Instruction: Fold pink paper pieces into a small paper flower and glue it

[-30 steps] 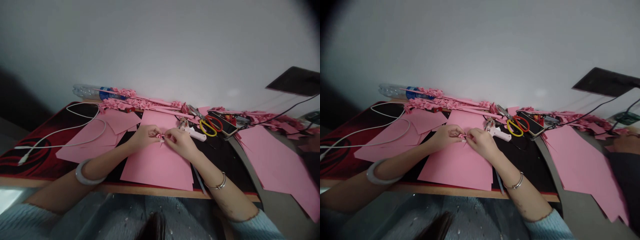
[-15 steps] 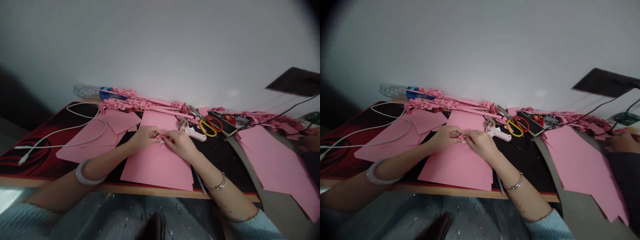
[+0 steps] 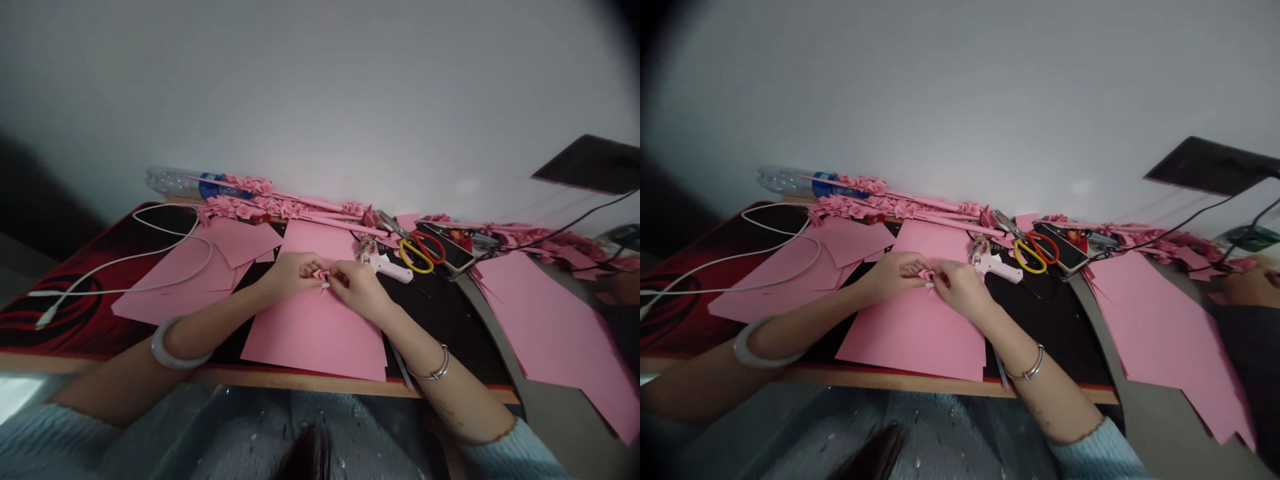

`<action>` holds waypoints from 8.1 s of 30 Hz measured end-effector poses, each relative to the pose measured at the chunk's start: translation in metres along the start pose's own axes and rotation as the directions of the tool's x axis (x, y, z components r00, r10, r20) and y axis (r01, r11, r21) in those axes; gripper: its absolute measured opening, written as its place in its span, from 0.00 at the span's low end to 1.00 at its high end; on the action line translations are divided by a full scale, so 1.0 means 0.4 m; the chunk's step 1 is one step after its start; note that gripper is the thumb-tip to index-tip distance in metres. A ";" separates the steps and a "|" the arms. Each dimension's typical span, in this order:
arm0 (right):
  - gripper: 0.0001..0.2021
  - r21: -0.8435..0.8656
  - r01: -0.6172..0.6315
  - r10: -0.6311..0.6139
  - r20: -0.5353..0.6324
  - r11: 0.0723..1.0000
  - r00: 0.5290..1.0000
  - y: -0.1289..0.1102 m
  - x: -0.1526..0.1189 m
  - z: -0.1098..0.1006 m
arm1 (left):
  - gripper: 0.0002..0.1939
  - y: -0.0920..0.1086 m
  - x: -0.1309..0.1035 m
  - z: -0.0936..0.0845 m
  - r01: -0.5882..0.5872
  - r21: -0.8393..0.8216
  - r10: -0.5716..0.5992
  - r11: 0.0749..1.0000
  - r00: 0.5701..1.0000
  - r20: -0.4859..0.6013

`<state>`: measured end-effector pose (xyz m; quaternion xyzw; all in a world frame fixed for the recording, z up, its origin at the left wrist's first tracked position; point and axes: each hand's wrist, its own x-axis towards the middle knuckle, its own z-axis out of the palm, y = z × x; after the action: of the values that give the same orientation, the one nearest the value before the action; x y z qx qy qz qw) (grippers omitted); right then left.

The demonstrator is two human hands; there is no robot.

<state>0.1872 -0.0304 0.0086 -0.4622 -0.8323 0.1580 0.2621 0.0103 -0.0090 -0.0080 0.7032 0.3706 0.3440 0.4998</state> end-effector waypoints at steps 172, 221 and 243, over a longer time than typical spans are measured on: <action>0.12 0.615 -0.291 0.295 0.098 0.733 0.950 0.013 0.015 -0.008 | 0.15 0.004 -0.002 0.035 0.090 -0.274 -0.113 0.957 0.991 -0.069; 0.13 0.722 -0.457 0.415 0.254 0.519 0.874 0.003 0.011 -0.003 | 0.04 0.026 -0.014 0.029 -0.032 0.210 0.051 0.977 0.995 -0.087; 0.10 0.776 -0.163 0.317 -0.050 0.609 0.947 0.003 0.013 -0.021 | 0.13 0.025 0.001 0.017 0.207 -0.653 -0.246 0.729 0.969 0.033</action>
<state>0.1906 -0.0254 0.0164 -0.4287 -0.5899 0.4843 0.4834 0.0181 -0.0141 0.0000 0.4251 0.3244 0.4071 0.7405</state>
